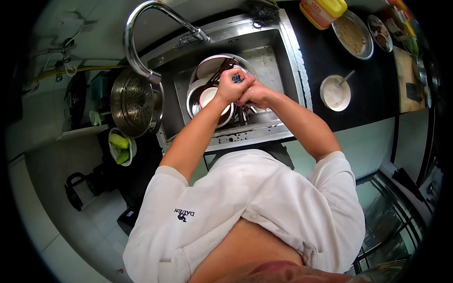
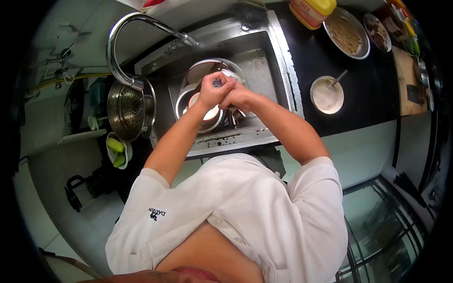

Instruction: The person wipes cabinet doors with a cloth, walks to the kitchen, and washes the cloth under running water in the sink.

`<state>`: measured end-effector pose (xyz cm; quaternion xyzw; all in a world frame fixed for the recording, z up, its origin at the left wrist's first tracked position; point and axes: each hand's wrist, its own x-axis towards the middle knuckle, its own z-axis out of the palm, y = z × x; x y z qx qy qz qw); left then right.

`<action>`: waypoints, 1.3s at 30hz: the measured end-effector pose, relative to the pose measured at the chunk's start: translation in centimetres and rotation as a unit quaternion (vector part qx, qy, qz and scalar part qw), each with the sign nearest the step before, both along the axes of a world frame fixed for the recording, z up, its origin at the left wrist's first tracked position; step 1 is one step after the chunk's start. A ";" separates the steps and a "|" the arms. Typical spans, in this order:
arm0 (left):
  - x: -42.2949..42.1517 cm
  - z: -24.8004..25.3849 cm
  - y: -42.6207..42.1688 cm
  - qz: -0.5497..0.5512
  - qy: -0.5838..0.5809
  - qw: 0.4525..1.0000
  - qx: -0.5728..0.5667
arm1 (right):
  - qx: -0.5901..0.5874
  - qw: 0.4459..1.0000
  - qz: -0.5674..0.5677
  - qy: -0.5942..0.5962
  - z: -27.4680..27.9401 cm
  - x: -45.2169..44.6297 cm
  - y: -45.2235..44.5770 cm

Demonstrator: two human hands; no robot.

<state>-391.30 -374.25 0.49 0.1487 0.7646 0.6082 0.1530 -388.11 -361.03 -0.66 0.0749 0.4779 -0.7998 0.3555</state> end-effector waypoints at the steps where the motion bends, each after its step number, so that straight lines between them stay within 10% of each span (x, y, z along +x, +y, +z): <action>1: -0.2 -0.4 0.6 0.009 0.005 1.000 -0.029 | 0.037 0.999 0.011 0.010 0.0 0.0 0.5; 12: -2.1 -6.2 3.5 0.119 -0.061 0.988 -0.083 | 0.515 0.819 -0.037 0.249 -3.3 1.1 0.9; 19: -4.3 -5.6 4.3 0.294 -0.489 0.818 0.067 | 0.557 0.718 -0.046 0.414 -5.9 0.1 2.2; 23: -2.4 0.4 3.9 0.103 -0.361 0.927 0.016 | 0.468 0.861 -0.061 0.192 -1.2 1.4 2.3; 26: 0.6 3.1 1.9 -0.025 0.004 0.998 -0.062 | 0.336 0.931 -0.061 0.132 -1.4 2.6 3.4; 32: 4.0 9.3 0.4 -0.298 0.342 0.817 -0.355 | 0.065 0.992 0.090 -0.058 2.1 2.4 3.7; 39: 2.5 5.1 -1.2 -0.291 0.314 0.850 -0.306 | 0.119 0.981 0.154 0.001 3.3 2.8 2.4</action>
